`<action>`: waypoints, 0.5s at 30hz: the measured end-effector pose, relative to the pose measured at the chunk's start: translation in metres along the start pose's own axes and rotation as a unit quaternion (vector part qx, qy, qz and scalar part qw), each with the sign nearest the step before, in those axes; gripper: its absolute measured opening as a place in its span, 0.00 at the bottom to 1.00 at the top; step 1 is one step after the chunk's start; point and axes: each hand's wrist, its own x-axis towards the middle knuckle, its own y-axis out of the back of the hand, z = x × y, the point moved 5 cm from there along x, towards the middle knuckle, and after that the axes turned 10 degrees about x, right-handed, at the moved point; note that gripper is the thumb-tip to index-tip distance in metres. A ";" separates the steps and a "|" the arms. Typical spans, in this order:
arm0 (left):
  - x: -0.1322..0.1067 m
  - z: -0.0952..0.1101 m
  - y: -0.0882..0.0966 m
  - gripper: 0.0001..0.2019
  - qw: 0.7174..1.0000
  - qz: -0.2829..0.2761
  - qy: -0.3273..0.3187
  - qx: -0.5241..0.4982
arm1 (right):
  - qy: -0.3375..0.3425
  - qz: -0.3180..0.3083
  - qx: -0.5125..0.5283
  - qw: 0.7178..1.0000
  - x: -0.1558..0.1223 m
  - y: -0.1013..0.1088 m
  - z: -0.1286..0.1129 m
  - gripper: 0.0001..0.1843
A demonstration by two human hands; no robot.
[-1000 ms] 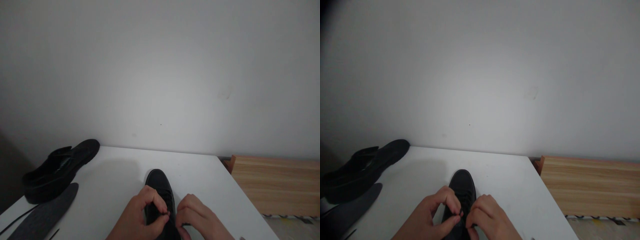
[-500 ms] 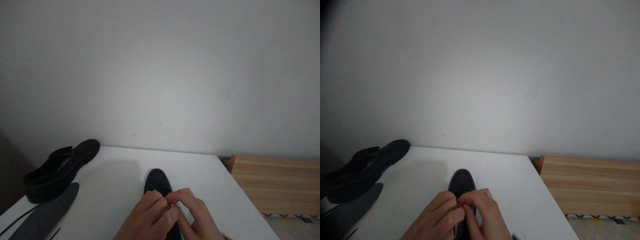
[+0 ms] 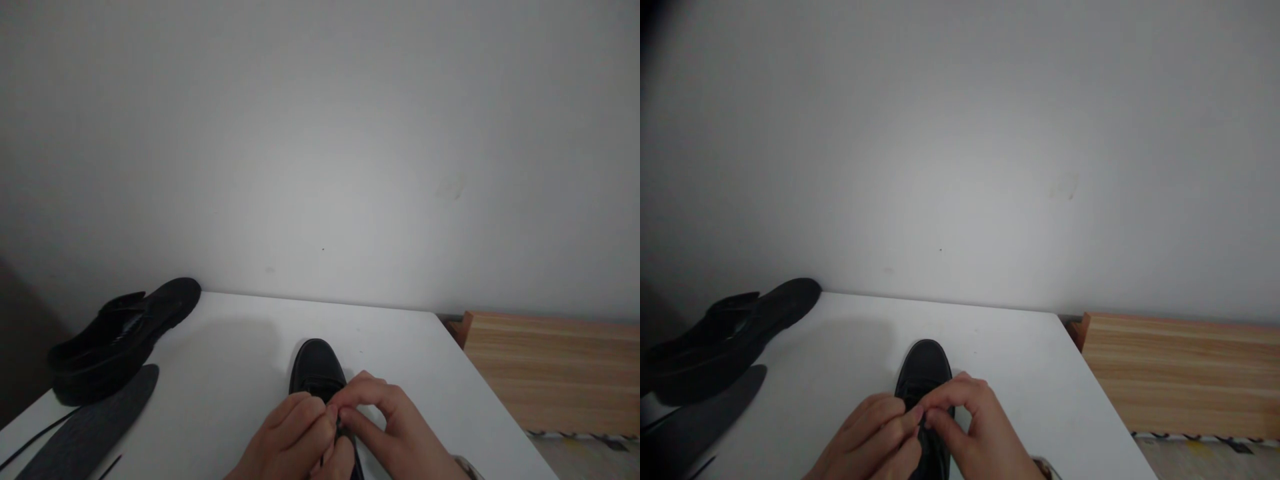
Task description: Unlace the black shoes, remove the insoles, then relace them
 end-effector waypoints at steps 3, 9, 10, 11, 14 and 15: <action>-0.003 0.000 0.001 0.12 1.000 -0.004 -0.008 -0.008 | 0.002 -0.001 -0.003 1.000 0.001 0.002 -0.003 0.07; -0.003 -0.007 0.006 0.10 1.000 -0.007 0.014 0.015 | 0.086 -0.020 -0.071 0.994 0.007 0.000 -0.021 0.07; -0.003 -0.007 0.007 0.10 1.000 -0.010 0.019 0.012 | 0.097 -0.019 -0.083 0.992 0.008 -0.001 -0.023 0.08; -0.003 -0.008 0.008 0.11 1.000 -0.012 0.026 0.006 | 0.107 -0.016 -0.096 0.990 0.008 -0.001 -0.024 0.09; -0.004 -0.008 0.011 0.09 0.998 -0.049 0.046 -0.019 | 0.125 0.004 -0.152 0.980 0.008 -0.002 -0.026 0.14; -0.006 -0.007 0.012 0.09 0.996 -0.071 0.052 -0.025 | 0.128 0.009 -0.171 0.977 0.007 -0.002 -0.026 0.15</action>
